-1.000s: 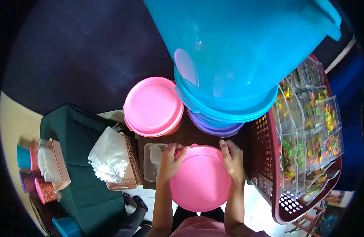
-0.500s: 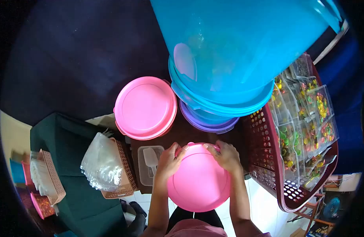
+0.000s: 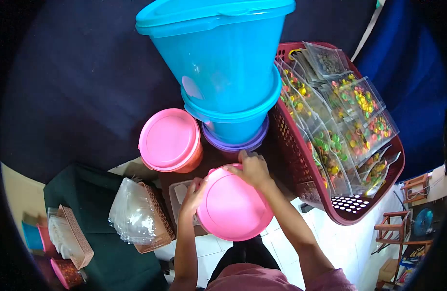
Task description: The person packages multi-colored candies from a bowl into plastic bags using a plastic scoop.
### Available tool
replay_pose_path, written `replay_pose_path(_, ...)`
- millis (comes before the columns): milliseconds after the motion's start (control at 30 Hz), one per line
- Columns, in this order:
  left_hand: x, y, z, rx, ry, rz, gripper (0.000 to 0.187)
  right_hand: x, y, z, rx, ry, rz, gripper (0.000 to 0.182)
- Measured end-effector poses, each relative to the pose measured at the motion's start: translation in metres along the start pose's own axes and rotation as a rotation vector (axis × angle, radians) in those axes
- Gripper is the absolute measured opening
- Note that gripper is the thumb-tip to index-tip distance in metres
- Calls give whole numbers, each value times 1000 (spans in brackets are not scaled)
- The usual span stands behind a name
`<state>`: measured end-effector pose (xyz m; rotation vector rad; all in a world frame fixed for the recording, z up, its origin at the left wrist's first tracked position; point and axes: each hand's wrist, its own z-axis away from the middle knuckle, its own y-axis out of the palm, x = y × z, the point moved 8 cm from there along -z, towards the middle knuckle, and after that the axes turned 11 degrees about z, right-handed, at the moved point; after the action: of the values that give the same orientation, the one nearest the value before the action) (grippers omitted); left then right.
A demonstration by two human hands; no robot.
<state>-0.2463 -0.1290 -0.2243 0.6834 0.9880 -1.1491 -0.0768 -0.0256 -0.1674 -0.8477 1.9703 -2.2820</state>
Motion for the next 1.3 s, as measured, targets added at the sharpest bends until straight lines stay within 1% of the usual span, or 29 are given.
replay_pose_path(33, 13, -6, 7, -4, -49, 44, 43, 14, -12, 6, -118, -145, 54, 38)
replay_pose_path(67, 20, -8, 17, -4, -43, 35, 43, 28, -24, 15, -238, -292, 109, 33)
replay_pose_path(100, 29, -11, 31, -22, -61, 114, 44, 34, -36, 27, -249, -317, 24, 30)
replay_pose_path(133, 36, -13, 45, -41, -82, 191, 45, 37, -47, 40, -249, -314, 16, 30)
replay_pose_path(200, 39, 5, 78, -63, -59, 653, 29, 26, -82, 67, -452, -238, -113, 27)
replay_pose_path(267, 58, 21, 113, -168, -141, 763, 31, -4, -85, 81, -475, -38, -199, 24)
replay_pose_path(300, 63, 38, 128, -104, -188, 703, 37, -20, -81, 87, -519, 8, -262, 23)
replay_pose_path(333, 71, 54, 140, -42, -234, 642, 44, -29, -81, 91, -498, 132, -304, 22)
replay_pose_path(400, 97, 93, 158, 99, -452, 796, 44, -41, -76, 92, -547, 167, -360, 19)
replay_pose_path(467, 101, 117, 181, 361, -579, 612, 38, -47, -67, 91, -536, 188, -346, 18)
replay_pose_path(500, 88, 119, 193, 491, -591, 454, 35, -51, -66, 90, -530, 209, -323, 17)
replay_pose_path(533, 83, 106, 186, 492, -584, 462, 35, -52, -67, 87, -530, 201, -319, 17)
replay_pose_path(600, 45, 82, 169, 759, -203, 239, 29, -71, -62, 86, -514, 354, -468, 17)
replay_pose_path(633, 6, 60, 149, 530, -36, 261, 26, -82, -54, 83, -525, 377, -584, 24)
replay_pose_path(667, -36, 38, 131, 300, 127, 275, 24, -81, -56, 78, -522, 376, -584, 24)
replay_pose_path(700, -47, 19, 110, 84, 193, 253, 21, -86, -56, 77, -527, 496, -607, 25)
replay_pose_path(733, -68, 17, 88, 27, 326, 186, 20, -91, -56, 78, -534, 619, -625, 26)
replay_pose_path(767, -82, 23, 65, -26, 359, 133, 21, -92, -55, 75, -586, 663, -456, 31)
replay_pose_path(800, -90, 31, 44, -82, 393, 84, 22, -93, -53, 73, -592, 660, -448, 31)
replay_pose_path(867, -91, 44, 6, -162, 640, -102, 26, -90, -42, 62, -540, 556, -512, 31)
replay_pose_path(900, -89, 51, -5, -104, 578, -115, 27, -85, -43, 58, -553, 450, -473, 31)
replay_pose_path(933, -87, 58, -15, -42, 515, -129, 28, -88, -40, 55, -559, 450, -471, 31)
replay_pose_path(967, -88, 64, -21, 22, 523, -108, 29, -92, -32, 53, -523, 462, -553, 31)
replay_pose_path(1000, -89, 65, -26, 27, 517, -107, 29, -92, -27, 51, -480, 476, -633, 32)
replay_pose_path(1067, -84, 81, -36, 192, 457, -206, 30, -93, -31, 51, -450, 504, -585, 34)
replay_pose_path(1133, -83, 85, -39, 208, 459, -221, 32, -94, -33, 52, -427, 538, -538, 36)
replay_pose_path(1200, -72, 82, -46, 138, 391, -322, 34, -97, -31, 57, -378, 585, -437, 37)
replay_pose_path(1233, -70, 83, -48, 147, 382, -322, 34, -97, -34, 57, -373, 596, -434, 37)
replay_pose_path(1300, -60, 82, -53, 188, 241, -340, 35, -90, -16, 49, -77, 593, -621, 43)
